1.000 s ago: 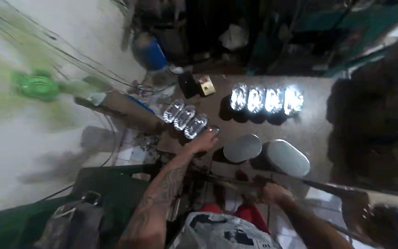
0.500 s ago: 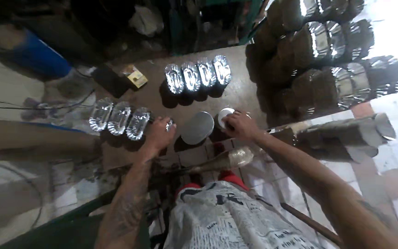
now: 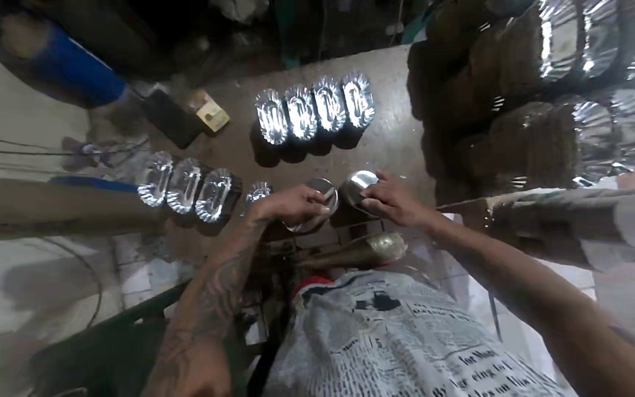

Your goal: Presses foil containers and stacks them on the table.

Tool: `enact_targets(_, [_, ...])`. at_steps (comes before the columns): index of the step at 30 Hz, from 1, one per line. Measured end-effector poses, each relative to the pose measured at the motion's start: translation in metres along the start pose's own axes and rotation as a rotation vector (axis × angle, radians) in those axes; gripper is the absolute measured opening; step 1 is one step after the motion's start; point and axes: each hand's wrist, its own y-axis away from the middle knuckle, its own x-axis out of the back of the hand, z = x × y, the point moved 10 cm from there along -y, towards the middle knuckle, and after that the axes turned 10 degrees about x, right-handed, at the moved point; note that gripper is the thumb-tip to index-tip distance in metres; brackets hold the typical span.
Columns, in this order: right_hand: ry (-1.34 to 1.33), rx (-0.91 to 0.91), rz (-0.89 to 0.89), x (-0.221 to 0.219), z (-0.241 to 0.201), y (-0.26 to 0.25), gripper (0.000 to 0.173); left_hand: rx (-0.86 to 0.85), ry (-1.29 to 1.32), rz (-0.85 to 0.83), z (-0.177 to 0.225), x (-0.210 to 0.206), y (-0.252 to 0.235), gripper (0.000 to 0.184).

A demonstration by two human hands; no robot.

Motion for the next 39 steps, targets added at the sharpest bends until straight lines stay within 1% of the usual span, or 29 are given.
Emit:
enact_targets(2, [0.049, 0.036, 0.052, -0.001, -0.005, 0.001, 0.031, 0.006, 0.023, -0.012, -0.001, 0.000, 0.001, 0.020])
enact_targets(3, [0.090, 0.038, 0.044, -0.004, -0.006, 0.001, 0.032, 0.018, 0.040, -0.001, -0.001, 0.001, 0.001, 0.020])
enact_targets(5, [0.184, -0.002, -0.040, -0.014, -0.002, 0.001, 0.040, 0.062, 0.013, 0.064, 0.000, 0.002, 0.002, 0.021])
enact_targets(7, [0.303, -0.033, -0.106, -0.020, -0.002, -0.001, 0.041, 0.108, -0.087, 0.125, 0.010, 0.004, 0.003, 0.046])
enact_targets(8, [0.379, -0.048, -0.105, -0.019, -0.006, -0.002, 0.039, 0.103, -0.154, 0.186, 0.015, 0.002, 0.004, 0.052])
enact_targets(9, [0.446, -0.057, -0.065, -0.014, -0.017, -0.002, 0.038, 0.089, -0.247, 0.281, 0.021, 0.000, 0.010, 0.052])
enact_targets(10, [0.486, -0.068, -0.002, -0.004, -0.032, -0.003, 0.036, 0.054, -0.335, 0.389, 0.031, -0.003, 0.024, 0.045])
enact_targets(11, [0.472, -0.082, 0.089, 0.009, -0.052, -0.006, 0.034, 0.001, -0.331, 0.492, 0.042, -0.004, 0.045, 0.042])
enact_targets(12, [0.382, -0.110, 0.185, 0.020, -0.069, -0.007, 0.036, -0.077, -0.191, 0.591, 0.047, -0.005, 0.071, 0.043])
enact_targets(13, [0.210, -0.156, 0.284, 0.024, -0.082, -0.005, 0.039, -0.148, 0.053, 0.684, 0.042, -0.007, 0.096, 0.043])
enact_targets(14, [-0.059, -0.225, 0.409, 0.019, -0.088, -0.003, 0.039, -0.202, 0.341, 0.770, 0.027, -0.010, 0.115, 0.043])
enact_targets(15, [-0.393, -0.325, 0.522, 0.001, -0.089, -0.002, 0.038, -0.204, 0.601, 0.805, 0.006, -0.019, 0.121, 0.042])
enact_targets(16, [-0.673, -0.437, 0.600, -0.025, -0.090, -0.004, 0.036, -0.160, 0.802, 0.784, -0.017, -0.034, 0.118, 0.042])
enact_targets(17, [-0.853, -0.545, 0.620, -0.054, -0.094, -0.007, 0.035, -0.103, 0.972, 0.728, -0.036, -0.052, 0.111, 0.043])
enact_targets(19, [-0.977, -0.663, 0.524, -0.094, -0.104, -0.011, 0.033, -0.040, 1.286, 0.649, -0.059, -0.083, 0.105, 0.033])
enact_targets(21, [-1.043, -0.619, 0.285, -0.110, -0.113, -0.012, 0.027, -0.143, 1.583, 0.609, -0.068, -0.102, 0.111, 0.027])
enact_targets(22, [-1.113, -0.595, 0.205, -0.116, -0.117, -0.012, 0.023, -0.219, 1.707, 0.614, -0.071, -0.110, 0.111, 0.030])
enact_targets(23, [-1.179, -0.577, 0.167, -0.122, -0.121, -0.012, 0.023, -0.248, 1.772, 0.668, -0.076, -0.119, 0.108, 0.038])
enact_targets(24, [-1.213, -0.568, 0.158, -0.127, -0.121, -0.011, 0.022, -0.231, 1.768, 0.723, -0.084, -0.128, 0.100, 0.041])
enact_targets(25, [-1.180, -0.563, 0.156, -0.132, -0.114, -0.008, 0.021, -0.189, 1.717, 0.763, -0.093, -0.134, 0.089, 0.040])
enact_targets(26, [-1.048, -0.548, 0.128, -0.135, -0.101, -0.001, 0.020, -0.137, 1.629, 0.746, -0.103, -0.140, 0.072, 0.036])
enact_targets(27, [-0.832, -0.503, 0.038, -0.136, -0.086, 0.011, 0.022, -0.070, 1.438, 0.674, -0.113, -0.147, 0.051, 0.031])
enact_targets(29, [-0.377, -0.371, -0.301, -0.146, -0.064, 0.051, 0.033, 0.109, 0.868, 0.435, -0.123, -0.159, 0.004, 0.035])
enact_targets(30, [-0.211, -0.350, -0.491, -0.153, -0.056, 0.076, 0.036, 0.203, 0.628, 0.333, -0.125, -0.164, -0.021, 0.039])
enact_targets(32, [-0.026, -0.398, -0.798, -0.165, -0.037, 0.132, 0.039, 0.427, 0.332, 0.217, -0.126, -0.169, -0.053, 0.048])
enact_targets(33, [0.000, -0.436, -0.870, -0.171, -0.027, 0.158, 0.039, 0.519, 0.256, 0.161, -0.125, -0.171, -0.060, 0.051])
enact_targets(35, [0.001, -0.478, -0.913, -0.179, -0.013, 0.189, 0.042, 0.637, 0.230, 0.061, -0.123, -0.173, -0.058, 0.051])
enact_targets(37, [-0.014, -0.502, -0.868, -0.178, -0.018, 0.198, 0.046, 0.568, 0.259, 0.028, -0.124, -0.181, -0.060, 0.048])
enact_targets(39, [-0.006, -0.515, -0.823, -0.175, -0.022, 0.187, 0.045, 0.489, 0.293, 0.039, -0.121, -0.170, -0.035, 0.054])
